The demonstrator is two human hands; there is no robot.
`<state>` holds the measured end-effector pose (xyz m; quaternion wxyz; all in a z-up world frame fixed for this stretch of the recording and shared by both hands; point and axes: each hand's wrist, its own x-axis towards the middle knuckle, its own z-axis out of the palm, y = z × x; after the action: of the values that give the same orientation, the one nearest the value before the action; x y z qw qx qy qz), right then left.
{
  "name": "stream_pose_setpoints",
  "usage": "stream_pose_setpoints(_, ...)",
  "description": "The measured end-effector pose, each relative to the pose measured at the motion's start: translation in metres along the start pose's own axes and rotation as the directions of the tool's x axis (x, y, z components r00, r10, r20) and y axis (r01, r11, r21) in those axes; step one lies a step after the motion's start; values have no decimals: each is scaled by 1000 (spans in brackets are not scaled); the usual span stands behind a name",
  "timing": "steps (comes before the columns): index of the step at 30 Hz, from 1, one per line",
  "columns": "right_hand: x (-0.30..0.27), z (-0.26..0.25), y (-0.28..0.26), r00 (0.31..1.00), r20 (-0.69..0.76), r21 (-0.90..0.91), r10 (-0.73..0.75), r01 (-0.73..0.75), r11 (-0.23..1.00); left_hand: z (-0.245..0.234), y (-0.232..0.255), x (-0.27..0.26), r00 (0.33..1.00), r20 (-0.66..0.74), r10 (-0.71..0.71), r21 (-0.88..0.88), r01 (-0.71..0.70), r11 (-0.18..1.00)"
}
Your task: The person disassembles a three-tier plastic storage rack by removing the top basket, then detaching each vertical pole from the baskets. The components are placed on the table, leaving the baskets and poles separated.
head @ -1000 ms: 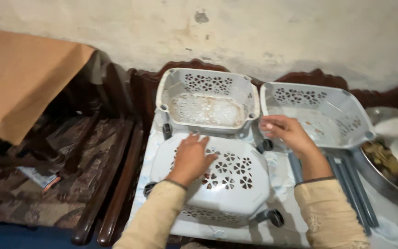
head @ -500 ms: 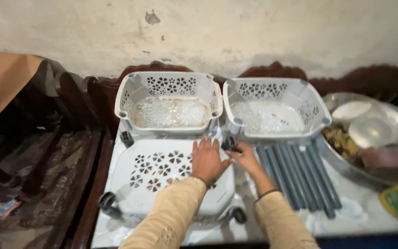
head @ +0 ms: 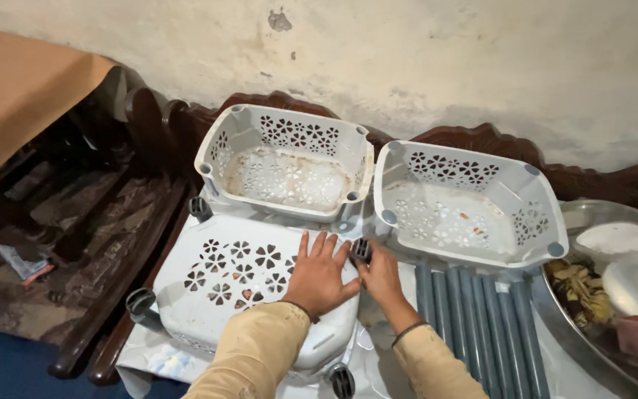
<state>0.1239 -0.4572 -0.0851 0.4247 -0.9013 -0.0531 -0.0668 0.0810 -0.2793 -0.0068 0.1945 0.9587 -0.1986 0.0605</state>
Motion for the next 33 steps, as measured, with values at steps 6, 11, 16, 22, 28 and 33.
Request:
stream_pose_setpoints(6,53,-108,-73,878,-291,148,-380,434,889,8,-8,5,999,28,-18,40,16,999)
stream_pose_setpoints(11,81,-143,-102,992,-80,149,-102,113,982,0,-8,13,1000,10,16,51,-16,999)
stream_pose_setpoints(16,28,-99,-51,994,17,140,-105,102,985,4,-1,0,998,57,-34,18,33,999)
stream_pose_setpoints(22,5,-89,-6,997,-71,-20,18,-20,1000,-3,2,1,998,57,-36,37,34,999)
stream_pose_setpoints(28,-13,-96,47,931,132,415,341,-364,834,-6,2,3,999,42,-27,33,25,999)
stream_pose_setpoints(33,-39,-98,95,952,-88,73,292,-286,955,-5,3,1,999,38,-34,14,33,999)
